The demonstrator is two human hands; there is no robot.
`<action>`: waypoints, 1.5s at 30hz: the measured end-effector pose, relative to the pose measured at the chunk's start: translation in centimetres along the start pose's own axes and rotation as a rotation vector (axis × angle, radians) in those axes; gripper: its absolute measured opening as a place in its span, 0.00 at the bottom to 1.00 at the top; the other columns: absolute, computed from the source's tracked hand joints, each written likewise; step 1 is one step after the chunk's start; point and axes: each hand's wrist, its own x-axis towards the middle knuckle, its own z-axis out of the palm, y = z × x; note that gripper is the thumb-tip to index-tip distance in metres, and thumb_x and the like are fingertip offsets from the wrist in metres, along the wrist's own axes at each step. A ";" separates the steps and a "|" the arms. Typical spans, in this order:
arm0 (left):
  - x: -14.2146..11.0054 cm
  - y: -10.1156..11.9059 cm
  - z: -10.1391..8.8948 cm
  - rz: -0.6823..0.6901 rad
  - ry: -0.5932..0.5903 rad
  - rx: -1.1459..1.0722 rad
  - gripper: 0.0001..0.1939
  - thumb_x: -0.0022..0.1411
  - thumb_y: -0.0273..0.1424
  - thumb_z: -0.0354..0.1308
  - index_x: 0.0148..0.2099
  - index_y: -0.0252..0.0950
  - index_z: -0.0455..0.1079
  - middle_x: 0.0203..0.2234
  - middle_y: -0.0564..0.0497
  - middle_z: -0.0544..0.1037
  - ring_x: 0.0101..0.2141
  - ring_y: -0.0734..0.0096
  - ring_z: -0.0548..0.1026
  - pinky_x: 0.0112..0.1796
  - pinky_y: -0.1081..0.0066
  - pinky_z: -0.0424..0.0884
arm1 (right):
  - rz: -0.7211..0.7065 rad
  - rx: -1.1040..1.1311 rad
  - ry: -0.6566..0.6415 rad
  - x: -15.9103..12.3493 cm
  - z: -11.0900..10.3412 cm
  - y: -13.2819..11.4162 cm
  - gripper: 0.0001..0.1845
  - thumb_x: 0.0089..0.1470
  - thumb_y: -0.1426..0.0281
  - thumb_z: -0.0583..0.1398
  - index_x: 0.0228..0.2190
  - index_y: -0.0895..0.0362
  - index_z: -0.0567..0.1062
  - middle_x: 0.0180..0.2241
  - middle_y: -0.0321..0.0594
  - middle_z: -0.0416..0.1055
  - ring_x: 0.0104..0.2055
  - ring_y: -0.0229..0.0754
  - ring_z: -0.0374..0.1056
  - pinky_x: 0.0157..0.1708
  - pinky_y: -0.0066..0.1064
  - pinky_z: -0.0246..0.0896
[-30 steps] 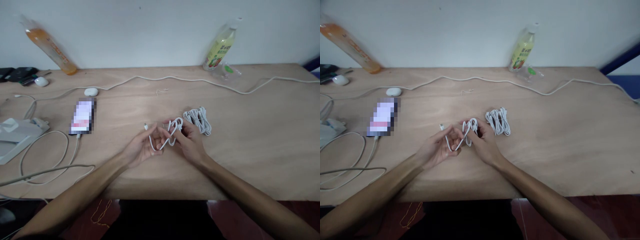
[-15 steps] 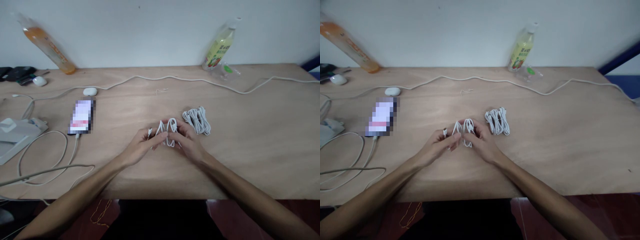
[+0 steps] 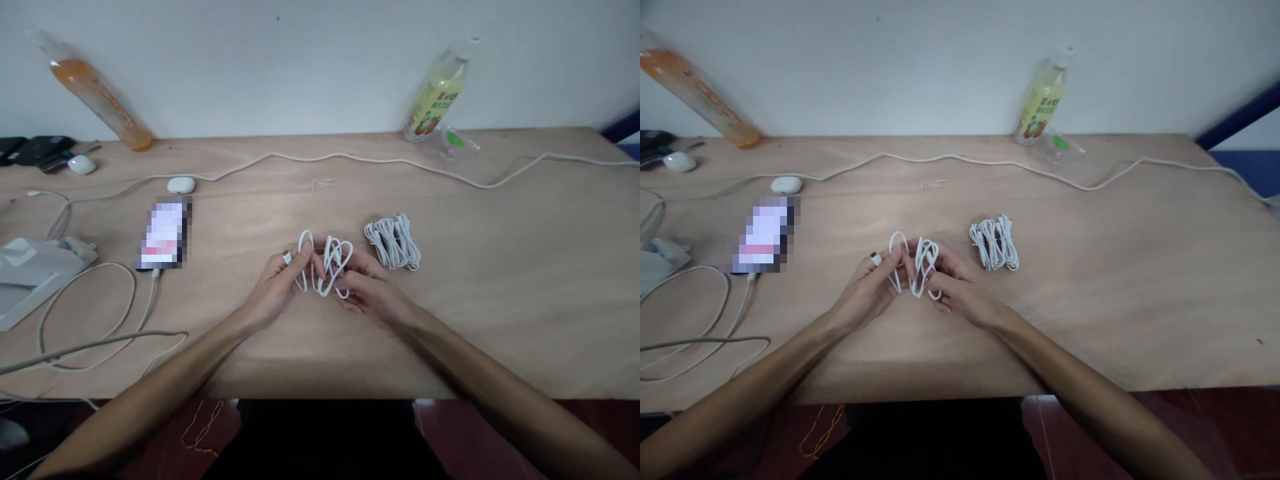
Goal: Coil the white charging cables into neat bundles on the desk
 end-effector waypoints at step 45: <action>0.6 0.9 -0.4 -0.054 0.237 -0.238 0.22 0.75 0.43 0.64 0.31 0.34 0.78 0.33 0.48 0.82 0.37 0.63 0.85 0.46 0.61 0.85 | -0.059 -0.034 0.352 1.0 -0.8 1.0 0.07 0.46 0.64 0.62 0.28 0.51 0.68 0.28 0.34 0.71 0.26 0.38 0.66 0.18 0.26 0.59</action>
